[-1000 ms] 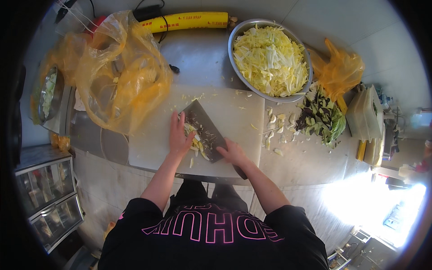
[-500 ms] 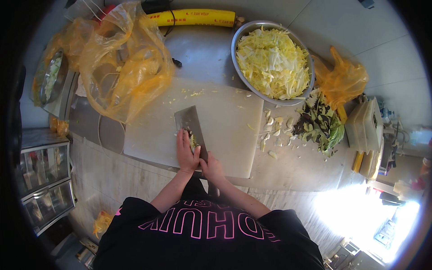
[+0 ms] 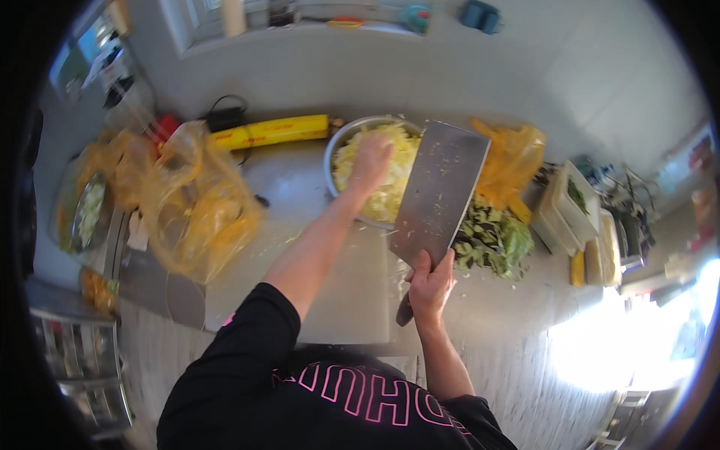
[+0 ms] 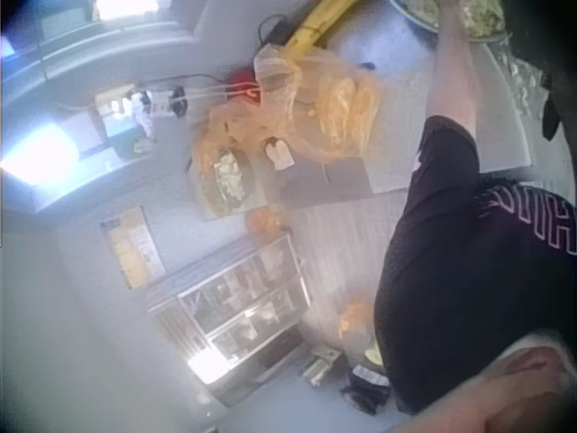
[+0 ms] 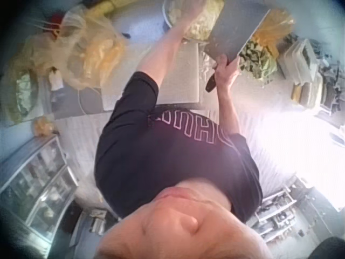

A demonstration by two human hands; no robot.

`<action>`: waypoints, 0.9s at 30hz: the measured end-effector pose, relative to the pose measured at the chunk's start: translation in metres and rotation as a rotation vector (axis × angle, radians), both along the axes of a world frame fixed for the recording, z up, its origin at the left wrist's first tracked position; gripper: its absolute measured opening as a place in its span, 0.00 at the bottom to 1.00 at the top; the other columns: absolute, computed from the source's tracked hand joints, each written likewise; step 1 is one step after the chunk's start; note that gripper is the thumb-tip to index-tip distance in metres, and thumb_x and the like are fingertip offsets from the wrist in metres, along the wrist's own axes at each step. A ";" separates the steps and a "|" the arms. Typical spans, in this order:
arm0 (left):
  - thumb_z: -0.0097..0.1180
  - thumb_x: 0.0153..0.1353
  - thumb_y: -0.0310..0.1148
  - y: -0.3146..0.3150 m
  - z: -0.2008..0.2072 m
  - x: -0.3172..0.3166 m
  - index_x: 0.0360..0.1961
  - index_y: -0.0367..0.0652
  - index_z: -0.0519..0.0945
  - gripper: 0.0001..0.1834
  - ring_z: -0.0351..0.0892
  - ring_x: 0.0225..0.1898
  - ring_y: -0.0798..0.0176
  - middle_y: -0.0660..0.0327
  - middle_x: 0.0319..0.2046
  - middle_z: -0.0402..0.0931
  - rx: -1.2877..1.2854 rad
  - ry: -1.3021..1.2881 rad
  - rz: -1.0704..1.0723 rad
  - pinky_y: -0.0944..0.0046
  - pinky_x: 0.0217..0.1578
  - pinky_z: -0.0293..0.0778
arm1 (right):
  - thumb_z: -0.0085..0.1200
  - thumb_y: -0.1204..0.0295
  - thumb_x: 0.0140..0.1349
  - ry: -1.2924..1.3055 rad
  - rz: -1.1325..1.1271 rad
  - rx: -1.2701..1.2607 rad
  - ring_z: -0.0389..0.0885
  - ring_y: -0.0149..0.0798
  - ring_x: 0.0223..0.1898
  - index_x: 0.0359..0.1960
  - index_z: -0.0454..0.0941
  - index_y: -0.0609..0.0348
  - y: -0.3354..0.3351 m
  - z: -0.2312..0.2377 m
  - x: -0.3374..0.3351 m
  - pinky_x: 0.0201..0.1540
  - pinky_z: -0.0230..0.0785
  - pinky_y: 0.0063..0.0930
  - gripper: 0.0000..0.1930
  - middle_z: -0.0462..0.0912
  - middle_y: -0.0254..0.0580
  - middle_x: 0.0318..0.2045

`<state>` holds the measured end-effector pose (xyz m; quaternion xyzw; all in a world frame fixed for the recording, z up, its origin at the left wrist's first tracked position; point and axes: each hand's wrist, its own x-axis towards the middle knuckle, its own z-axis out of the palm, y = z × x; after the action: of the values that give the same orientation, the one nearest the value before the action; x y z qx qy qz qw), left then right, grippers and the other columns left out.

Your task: The person repeatedly slices napa cabbage on a cutting board using a cleaver, then transfers the shredded cabbage into a metal bowl. The person also handles plastic bags and other vegetables on the counter.

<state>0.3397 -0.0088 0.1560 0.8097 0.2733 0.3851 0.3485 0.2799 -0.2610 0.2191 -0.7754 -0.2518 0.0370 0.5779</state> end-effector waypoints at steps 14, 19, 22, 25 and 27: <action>0.23 0.61 0.71 -0.077 0.029 -0.059 0.64 0.31 0.58 0.51 0.57 0.66 0.45 0.46 0.64 0.60 -1.956 -0.647 -0.788 0.48 0.65 0.53 | 0.48 0.65 0.65 0.908 0.274 0.132 0.72 0.27 0.19 0.42 0.71 0.61 -0.006 -0.040 0.047 0.18 0.66 0.21 0.12 0.74 0.33 0.25; 0.25 0.61 0.70 -0.024 0.056 -0.026 0.64 0.33 0.60 0.49 0.56 0.66 0.43 0.44 0.64 0.59 -1.754 -0.748 -0.945 0.44 0.66 0.51 | 0.48 0.69 0.66 0.916 0.221 -0.011 0.68 0.30 0.12 0.40 0.68 0.63 -0.073 -0.069 0.025 0.14 0.64 0.23 0.10 0.73 0.37 0.22; 0.33 0.64 0.65 0.000 0.075 0.004 0.63 0.35 0.64 0.43 0.55 0.67 0.44 0.43 0.65 0.57 -1.376 -0.718 -0.823 0.44 0.66 0.50 | 0.50 0.68 0.64 0.869 0.246 -0.054 0.73 0.32 0.15 0.45 0.69 0.63 -0.112 -0.080 0.007 0.17 0.67 0.24 0.12 0.76 0.39 0.22; 0.41 0.64 0.60 0.053 0.019 0.029 0.62 0.37 0.66 0.38 0.55 0.67 0.45 0.43 0.64 0.59 0.026 0.296 -0.465 0.49 0.67 0.49 | 0.53 0.67 0.61 0.470 0.267 -0.351 0.80 0.39 0.24 0.43 0.72 0.60 -0.113 -0.082 -0.016 0.25 0.72 0.34 0.13 0.79 0.41 0.21; 0.45 0.65 0.53 0.039 0.033 0.013 0.58 0.38 0.70 0.30 0.57 0.65 0.44 0.41 0.63 0.60 0.449 0.671 -0.112 0.52 0.64 0.54 | 0.54 0.66 0.58 0.141 0.355 -0.508 0.81 0.45 0.27 0.42 0.72 0.59 -0.113 -0.110 -0.026 0.29 0.74 0.38 0.13 0.80 0.42 0.25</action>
<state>0.3528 0.0306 0.1889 0.9600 0.2363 0.1300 0.0748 0.2539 -0.3740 0.1090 -0.8343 -0.3253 0.2526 0.3664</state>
